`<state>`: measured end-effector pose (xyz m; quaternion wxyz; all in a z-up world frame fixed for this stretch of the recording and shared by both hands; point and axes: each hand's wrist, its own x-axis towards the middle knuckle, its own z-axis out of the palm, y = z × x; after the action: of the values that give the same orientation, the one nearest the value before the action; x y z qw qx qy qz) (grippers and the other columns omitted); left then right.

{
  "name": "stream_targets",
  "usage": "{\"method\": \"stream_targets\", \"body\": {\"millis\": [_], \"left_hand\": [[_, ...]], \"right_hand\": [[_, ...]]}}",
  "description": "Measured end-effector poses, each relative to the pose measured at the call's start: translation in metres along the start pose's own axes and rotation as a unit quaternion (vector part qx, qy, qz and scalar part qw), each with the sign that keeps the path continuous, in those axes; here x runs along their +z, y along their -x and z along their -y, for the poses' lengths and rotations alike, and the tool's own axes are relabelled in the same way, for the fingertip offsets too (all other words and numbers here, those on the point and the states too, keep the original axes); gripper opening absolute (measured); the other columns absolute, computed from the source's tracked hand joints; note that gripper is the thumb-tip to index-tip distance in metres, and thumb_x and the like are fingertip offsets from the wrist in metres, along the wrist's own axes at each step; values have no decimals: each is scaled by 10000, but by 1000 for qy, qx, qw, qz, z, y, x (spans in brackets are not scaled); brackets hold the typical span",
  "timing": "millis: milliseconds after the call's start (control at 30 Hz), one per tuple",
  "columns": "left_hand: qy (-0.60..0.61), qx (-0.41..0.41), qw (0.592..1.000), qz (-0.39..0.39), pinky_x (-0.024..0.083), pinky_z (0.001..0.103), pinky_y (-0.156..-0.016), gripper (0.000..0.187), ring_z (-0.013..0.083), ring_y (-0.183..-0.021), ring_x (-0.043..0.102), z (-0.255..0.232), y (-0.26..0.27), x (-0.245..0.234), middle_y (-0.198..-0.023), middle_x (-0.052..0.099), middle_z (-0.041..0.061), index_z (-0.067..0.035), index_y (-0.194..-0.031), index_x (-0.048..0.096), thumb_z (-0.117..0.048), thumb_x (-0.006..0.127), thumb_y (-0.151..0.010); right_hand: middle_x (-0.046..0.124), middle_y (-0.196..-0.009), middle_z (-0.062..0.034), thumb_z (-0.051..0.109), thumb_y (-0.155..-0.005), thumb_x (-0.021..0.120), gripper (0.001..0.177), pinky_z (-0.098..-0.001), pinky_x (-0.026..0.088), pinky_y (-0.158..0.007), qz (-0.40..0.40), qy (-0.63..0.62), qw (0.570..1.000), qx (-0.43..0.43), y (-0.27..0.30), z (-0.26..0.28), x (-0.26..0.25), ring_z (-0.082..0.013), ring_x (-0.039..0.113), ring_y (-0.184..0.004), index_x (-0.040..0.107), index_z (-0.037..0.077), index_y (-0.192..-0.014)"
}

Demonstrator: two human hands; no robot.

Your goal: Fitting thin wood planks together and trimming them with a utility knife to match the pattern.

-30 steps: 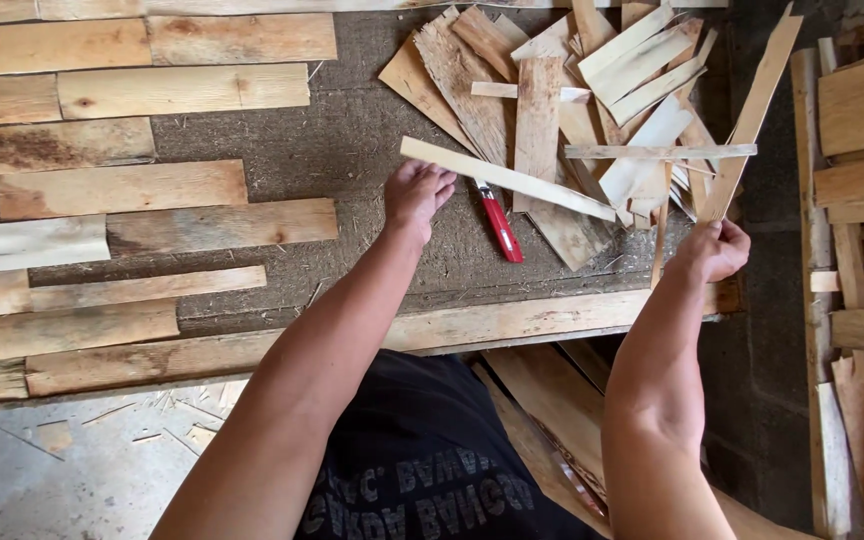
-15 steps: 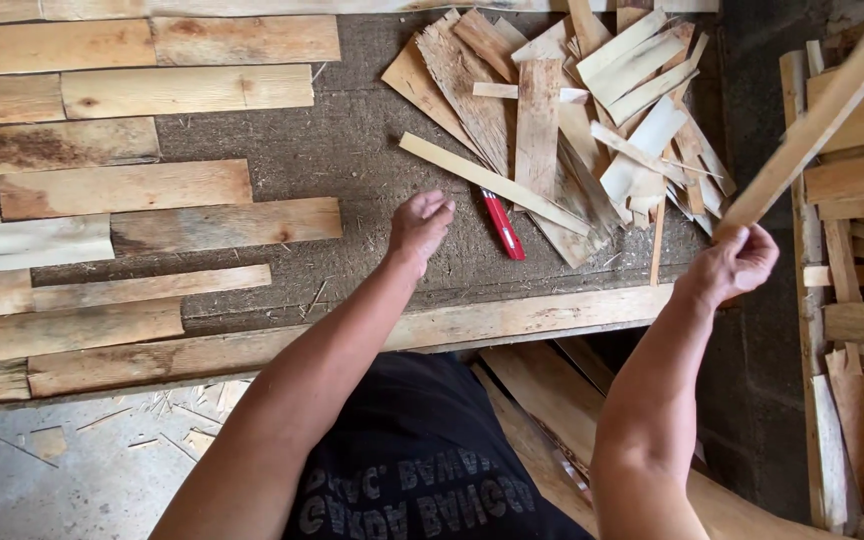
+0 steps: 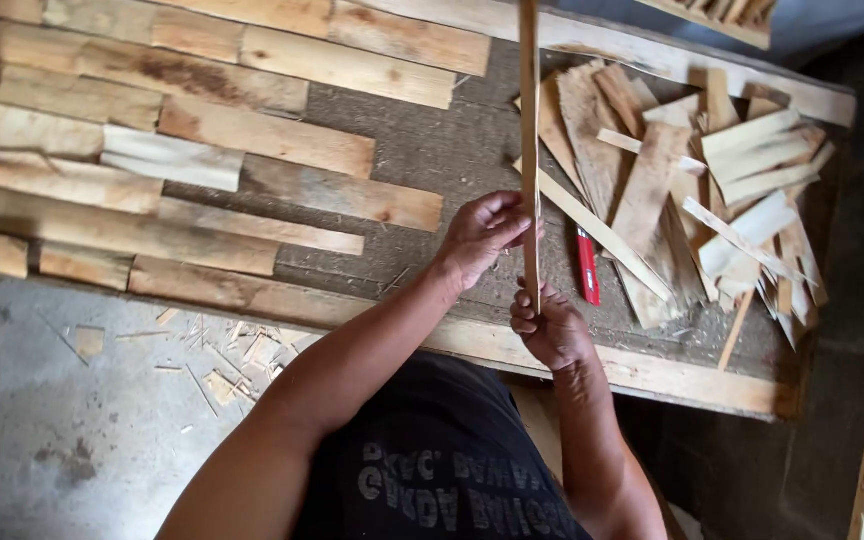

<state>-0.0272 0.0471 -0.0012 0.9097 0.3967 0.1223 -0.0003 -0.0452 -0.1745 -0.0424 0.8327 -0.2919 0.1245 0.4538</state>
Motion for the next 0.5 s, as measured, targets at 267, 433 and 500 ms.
{"method": "stream_targets", "body": {"millis": [267, 433, 500], "left_hand": [[-100, -14, 977, -187, 625, 307, -674, 221, 119, -799, 707, -13, 42, -91, -957, 757, 52, -45, -1109, 720, -112, 784, -908], [-126, -20, 964, -233, 618, 290, -646, 234, 114, -764, 695, -19, 74, -116, -917, 748, 47, -40, -1117, 708, -98, 786, -905], [-167, -20, 959, -230, 645, 294, -640, 214, 125, -757, 727, -16, 85, -121, -913, 767, 57, -27, -1096, 707, -66, 765, -893]], "right_hand": [[724, -1163, -100, 292, -1045, 491, 386, -358, 604, -832, -59, 228, 972, 27, -20, -18, 54, -213, 690, -1023, 634, 27, -1288], [740, -1171, -133, 217, -1049, 592, 306, -346, 607, -865, -23, 445, 894, -46, -56, -33, 86, -209, 713, -1030, 678, 16, -1262], [767, -1134, -129, 149, -1021, 636, 249, -310, 648, -787, -41, 530, 837, -127, -74, -39, 102, -192, 744, -945, 705, 17, -1221]]}}
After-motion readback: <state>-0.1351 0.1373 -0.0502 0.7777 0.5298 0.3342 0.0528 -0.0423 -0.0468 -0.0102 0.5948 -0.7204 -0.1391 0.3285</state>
